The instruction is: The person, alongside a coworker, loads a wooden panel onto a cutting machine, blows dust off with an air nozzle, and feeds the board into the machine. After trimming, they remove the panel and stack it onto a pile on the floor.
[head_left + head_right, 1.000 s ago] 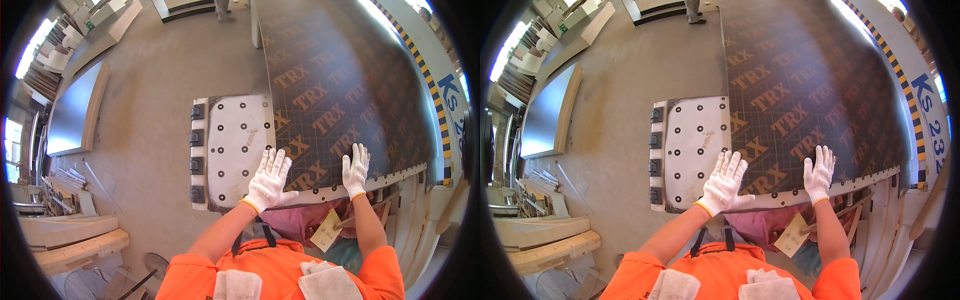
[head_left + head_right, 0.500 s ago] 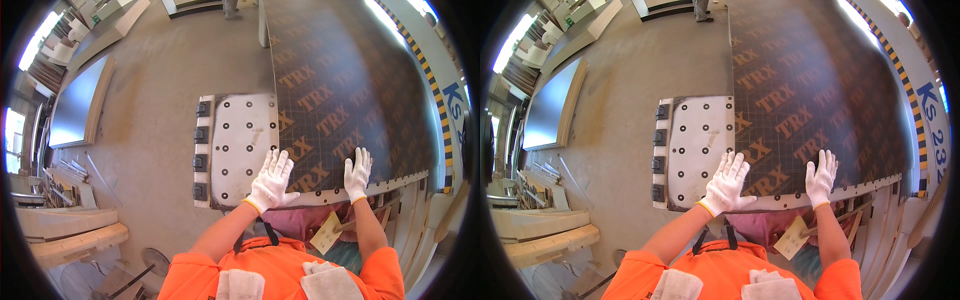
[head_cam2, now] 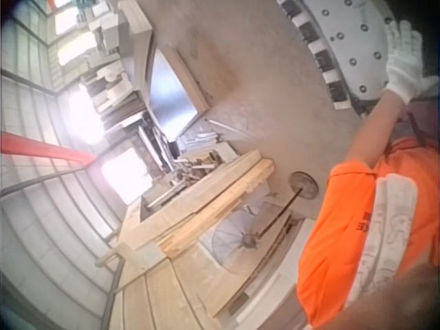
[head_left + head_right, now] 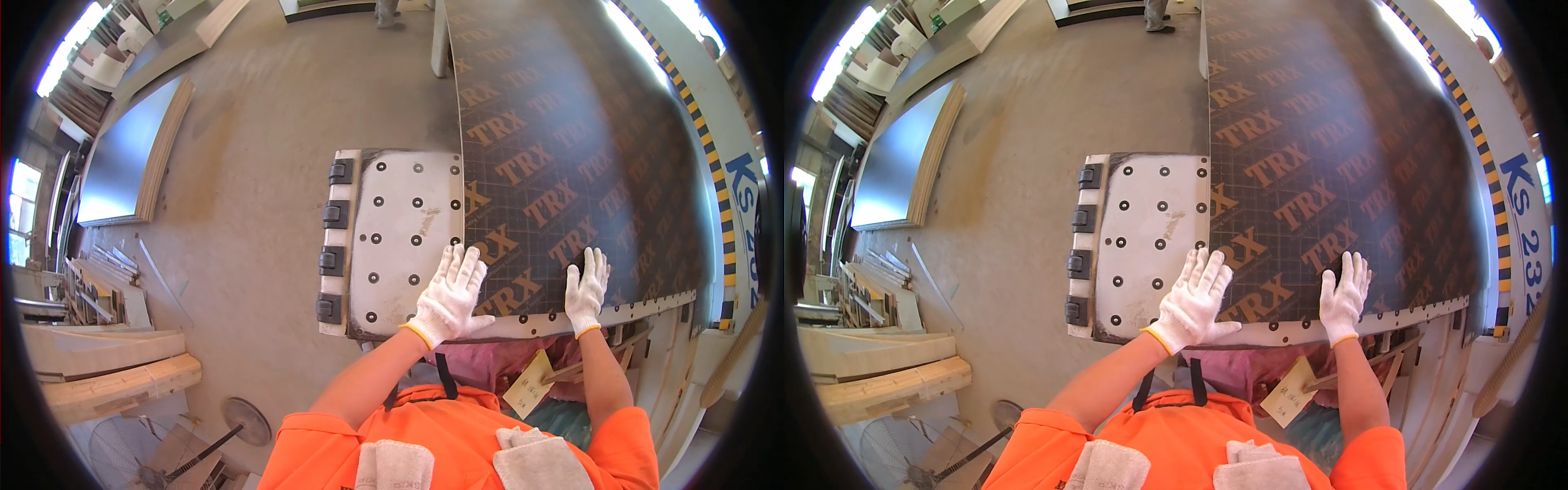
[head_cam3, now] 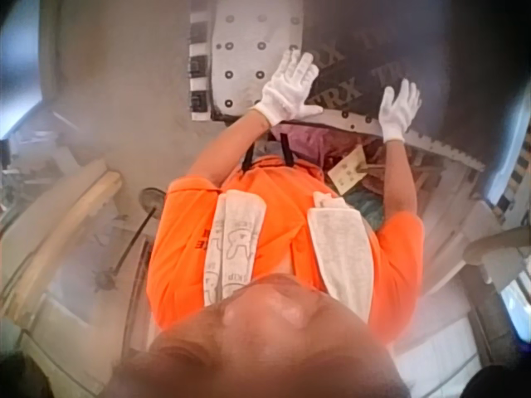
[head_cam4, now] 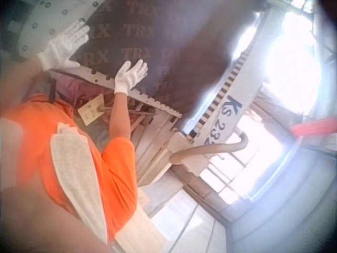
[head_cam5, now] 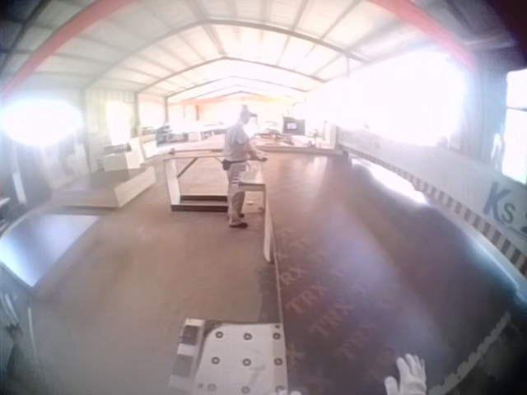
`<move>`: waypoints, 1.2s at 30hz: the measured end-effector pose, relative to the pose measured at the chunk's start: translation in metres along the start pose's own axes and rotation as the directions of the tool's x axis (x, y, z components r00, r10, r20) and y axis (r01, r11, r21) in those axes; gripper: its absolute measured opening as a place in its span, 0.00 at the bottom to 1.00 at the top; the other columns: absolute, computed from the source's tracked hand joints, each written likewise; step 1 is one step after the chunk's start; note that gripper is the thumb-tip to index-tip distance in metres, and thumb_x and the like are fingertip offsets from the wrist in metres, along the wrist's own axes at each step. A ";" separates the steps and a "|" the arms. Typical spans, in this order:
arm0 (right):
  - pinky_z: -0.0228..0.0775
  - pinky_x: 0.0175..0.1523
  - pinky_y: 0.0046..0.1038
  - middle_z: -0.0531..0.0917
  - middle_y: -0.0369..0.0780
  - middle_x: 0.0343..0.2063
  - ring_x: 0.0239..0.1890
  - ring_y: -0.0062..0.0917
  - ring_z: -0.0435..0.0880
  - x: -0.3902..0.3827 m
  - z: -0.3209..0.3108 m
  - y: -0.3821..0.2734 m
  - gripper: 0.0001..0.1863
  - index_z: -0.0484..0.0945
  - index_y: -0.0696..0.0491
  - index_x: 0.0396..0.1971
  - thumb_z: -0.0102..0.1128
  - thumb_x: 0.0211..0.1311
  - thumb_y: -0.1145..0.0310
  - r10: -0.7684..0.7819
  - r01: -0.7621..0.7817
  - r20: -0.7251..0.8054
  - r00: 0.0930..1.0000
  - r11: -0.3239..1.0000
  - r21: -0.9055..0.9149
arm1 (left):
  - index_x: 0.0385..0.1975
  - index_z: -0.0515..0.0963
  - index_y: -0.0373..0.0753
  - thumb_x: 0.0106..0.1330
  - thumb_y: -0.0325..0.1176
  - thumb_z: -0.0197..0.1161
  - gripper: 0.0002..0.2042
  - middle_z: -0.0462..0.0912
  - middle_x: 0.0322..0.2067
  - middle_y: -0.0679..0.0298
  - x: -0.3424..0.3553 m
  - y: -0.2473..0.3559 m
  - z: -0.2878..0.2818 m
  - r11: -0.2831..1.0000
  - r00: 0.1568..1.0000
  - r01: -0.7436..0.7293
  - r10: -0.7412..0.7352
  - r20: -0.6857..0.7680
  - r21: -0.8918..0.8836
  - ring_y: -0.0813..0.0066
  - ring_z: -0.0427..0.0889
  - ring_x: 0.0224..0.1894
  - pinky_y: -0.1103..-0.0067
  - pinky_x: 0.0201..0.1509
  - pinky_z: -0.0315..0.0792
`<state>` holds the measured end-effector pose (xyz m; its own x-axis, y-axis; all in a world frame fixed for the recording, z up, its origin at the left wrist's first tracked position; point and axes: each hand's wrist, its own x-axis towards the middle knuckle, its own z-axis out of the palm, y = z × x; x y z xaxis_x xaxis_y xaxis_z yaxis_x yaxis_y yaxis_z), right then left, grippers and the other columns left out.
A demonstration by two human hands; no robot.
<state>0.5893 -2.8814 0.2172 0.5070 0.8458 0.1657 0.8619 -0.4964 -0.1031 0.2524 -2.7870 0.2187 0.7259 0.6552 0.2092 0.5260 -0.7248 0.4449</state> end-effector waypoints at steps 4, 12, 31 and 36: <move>0.37 0.88 0.42 0.64 0.50 0.79 0.84 0.44 0.55 -0.001 -0.003 -0.001 0.34 0.66 0.57 0.77 0.50 0.79 0.54 0.006 -0.006 -0.005 1.000 1.000 0.000 | 0.71 0.69 0.26 0.53 0.63 0.77 0.53 0.60 0.77 0.37 -0.001 0.002 0.001 1.000 1.000 -0.002 0.002 0.003 -0.006 0.33 0.55 0.81 0.50 0.88 0.45; 0.39 0.88 0.44 0.65 0.50 0.79 0.83 0.44 0.57 -0.003 -0.005 -0.001 0.32 0.70 0.58 0.74 0.55 0.77 0.56 0.029 -0.028 -0.023 0.999 0.998 0.056 | 0.71 0.69 0.27 0.53 0.63 0.77 0.53 0.62 0.76 0.37 -0.001 0.003 0.000 1.000 1.000 -0.002 0.002 -0.007 0.011 0.32 0.57 0.80 0.50 0.87 0.47; 0.48 0.85 0.49 0.76 0.53 0.70 0.77 0.50 0.67 -0.014 -0.030 0.002 0.29 0.80 0.60 0.63 0.65 0.68 0.57 0.036 0.018 -0.216 0.976 0.970 0.243 | 0.74 0.65 0.27 0.51 0.69 0.76 0.59 0.56 0.75 0.23 -0.001 0.031 -0.012 0.984 0.997 0.073 -0.076 0.018 0.160 0.24 0.50 0.81 0.44 0.86 0.40; 0.49 0.85 0.50 0.76 0.53 0.69 0.76 0.51 0.67 -0.015 -0.031 0.004 0.29 0.80 0.60 0.62 0.65 0.67 0.57 0.027 0.030 -0.237 0.971 0.971 0.237 | 0.74 0.64 0.27 0.51 0.69 0.76 0.59 0.56 0.75 0.23 0.000 0.034 -0.014 0.983 0.997 0.067 -0.073 0.027 0.170 0.23 0.50 0.80 0.44 0.86 0.40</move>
<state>0.5856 -2.9019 0.2452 0.5173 0.7616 0.3903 0.8512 -0.4104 -0.3272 0.2639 -2.8084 0.2459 0.6976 0.7000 0.1525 0.6411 -0.7050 0.3034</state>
